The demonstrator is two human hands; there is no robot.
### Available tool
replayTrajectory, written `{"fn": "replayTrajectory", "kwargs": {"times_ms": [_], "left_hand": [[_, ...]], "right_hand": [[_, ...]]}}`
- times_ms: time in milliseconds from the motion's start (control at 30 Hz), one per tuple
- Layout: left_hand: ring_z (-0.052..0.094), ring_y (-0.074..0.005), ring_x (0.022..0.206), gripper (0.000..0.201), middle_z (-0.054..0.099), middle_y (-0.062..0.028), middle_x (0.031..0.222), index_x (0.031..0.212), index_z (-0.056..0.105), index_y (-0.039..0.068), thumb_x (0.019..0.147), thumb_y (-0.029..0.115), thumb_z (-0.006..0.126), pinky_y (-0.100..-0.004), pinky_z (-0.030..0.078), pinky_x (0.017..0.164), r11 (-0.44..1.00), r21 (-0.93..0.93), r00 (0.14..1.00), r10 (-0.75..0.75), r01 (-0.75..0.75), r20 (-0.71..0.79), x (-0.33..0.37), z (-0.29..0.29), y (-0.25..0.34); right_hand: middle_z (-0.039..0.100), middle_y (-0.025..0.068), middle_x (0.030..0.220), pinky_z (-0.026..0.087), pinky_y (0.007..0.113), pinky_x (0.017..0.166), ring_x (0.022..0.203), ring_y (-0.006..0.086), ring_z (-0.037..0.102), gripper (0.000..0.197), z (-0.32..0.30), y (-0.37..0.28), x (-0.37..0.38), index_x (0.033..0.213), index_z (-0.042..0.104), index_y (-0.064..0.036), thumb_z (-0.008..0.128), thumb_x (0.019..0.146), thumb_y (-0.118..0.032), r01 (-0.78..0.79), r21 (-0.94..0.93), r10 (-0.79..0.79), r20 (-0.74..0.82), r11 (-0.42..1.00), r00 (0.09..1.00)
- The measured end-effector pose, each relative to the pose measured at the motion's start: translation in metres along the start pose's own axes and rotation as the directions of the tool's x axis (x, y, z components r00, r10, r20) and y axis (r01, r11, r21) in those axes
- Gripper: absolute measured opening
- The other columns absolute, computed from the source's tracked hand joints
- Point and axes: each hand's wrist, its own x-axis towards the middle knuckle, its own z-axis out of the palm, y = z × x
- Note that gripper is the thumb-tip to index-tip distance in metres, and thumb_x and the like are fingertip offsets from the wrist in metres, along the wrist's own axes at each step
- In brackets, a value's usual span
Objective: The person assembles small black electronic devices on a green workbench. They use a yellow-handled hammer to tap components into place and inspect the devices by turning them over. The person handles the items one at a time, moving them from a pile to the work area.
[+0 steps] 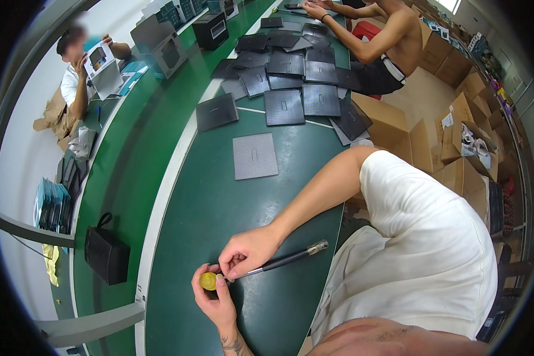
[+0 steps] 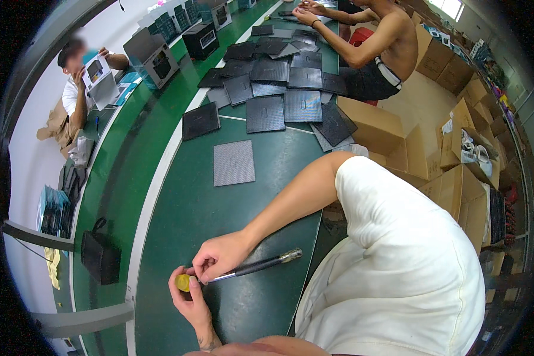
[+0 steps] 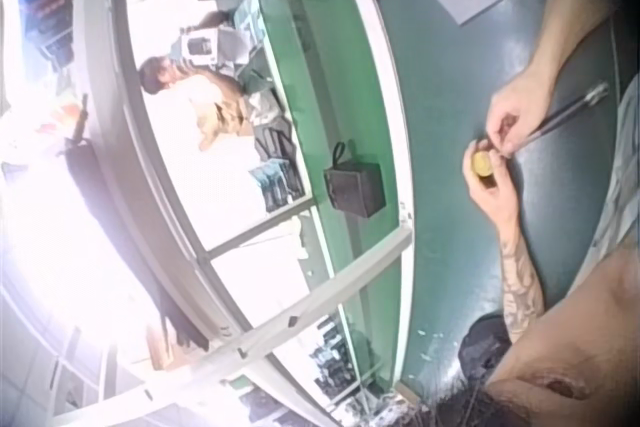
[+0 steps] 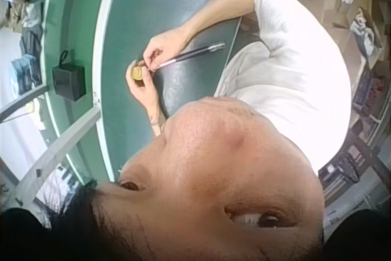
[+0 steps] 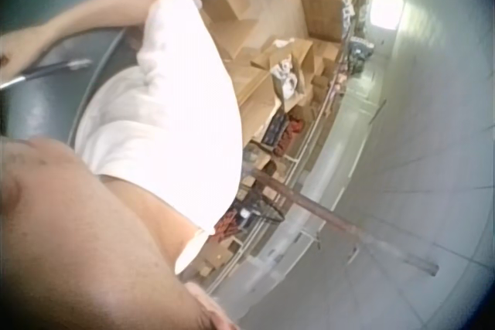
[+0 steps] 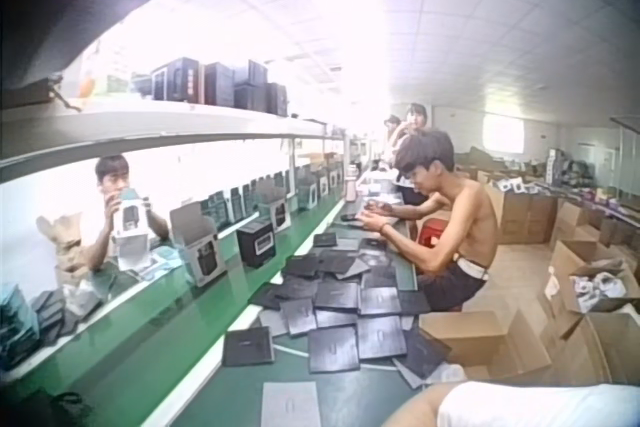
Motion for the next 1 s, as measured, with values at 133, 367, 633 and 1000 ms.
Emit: {"fn": "replayTrajectory", "kwargs": {"times_ms": [133, 367, 633, 1000], "left_hand": [[0.062, -0.0188, 0.101, 0.036, 0.067, -0.0126, 0.111, 0.13, 0.056, -0.002, 0.1, 0.016, 0.065, -0.0325, 0.05, 0.091, 1.0, 0.026, 1.0, 0.008, -0.009, 0.012, 0.001, 0.002, 0.002], [0.062, -0.0185, 0.104, 0.035, 0.066, -0.0124, 0.115, 0.131, 0.057, -0.001, 0.099, 0.011, 0.066, -0.0322, 0.051, 0.093, 1.0, -0.003, 1.0, 0.006, -0.006, 0.006, 0.0, 0.0, -0.006], [0.066, -0.0177, 0.108, 0.038, 0.071, -0.0109, 0.115, 0.129, 0.06, 0.001, 0.094, 0.006, 0.071, -0.0324, 0.051, 0.097, 0.992, 0.112, 0.998, 0.05, -0.055, 0.04, 0.001, -0.013, -0.006], [0.07, -0.0202, 0.103, 0.039, 0.073, -0.0109, 0.111, 0.13, 0.061, 0.004, 0.093, 0.011, 0.073, -0.0332, 0.053, 0.092, 0.98, 0.164, 0.993, 0.111, -0.116, 0.038, 0.006, -0.007, -0.004]], "right_hand": [[0.06, -0.0029, 0.071, 0.039, 0.024, 0.052, 0.059, 0.0016, 0.047, 0.014, -0.002, 0.003, -0.001, 0.096, 0.064, -0.0005, 0.063, 0.101, -0.014, -0.006, 0.005, 0.006, 0.001, 1.0, 1.0], [0.066, 0.0007, 0.085, 0.046, 0.025, 0.062, 0.072, 0.0043, 0.056, 0.013, -0.003, 0.011, 0.001, 0.102, 0.066, 0.0004, 0.064, 0.102, -0.012, 0.012, 0.063, -0.012, -0.004, 0.998, 1.0], [0.066, 0.0012, 0.091, 0.049, 0.024, 0.067, 0.08, 0.0045, 0.058, 0.013, -0.002, 0.002, 0.0, 0.105, 0.067, -0.0014, 0.065, 0.103, -0.014, -0.049, 0.063, 0.047, 0.037, 0.997, 0.998], [0.062, 0.0009, 0.093, 0.046, 0.023, 0.067, 0.079, 0.0045, 0.055, 0.014, -0.011, -0.001, -0.006, 0.106, 0.065, 0.0008, 0.061, 0.104, -0.012, -0.106, 0.058, 0.104, 0.046, 0.993, 0.994]]}}
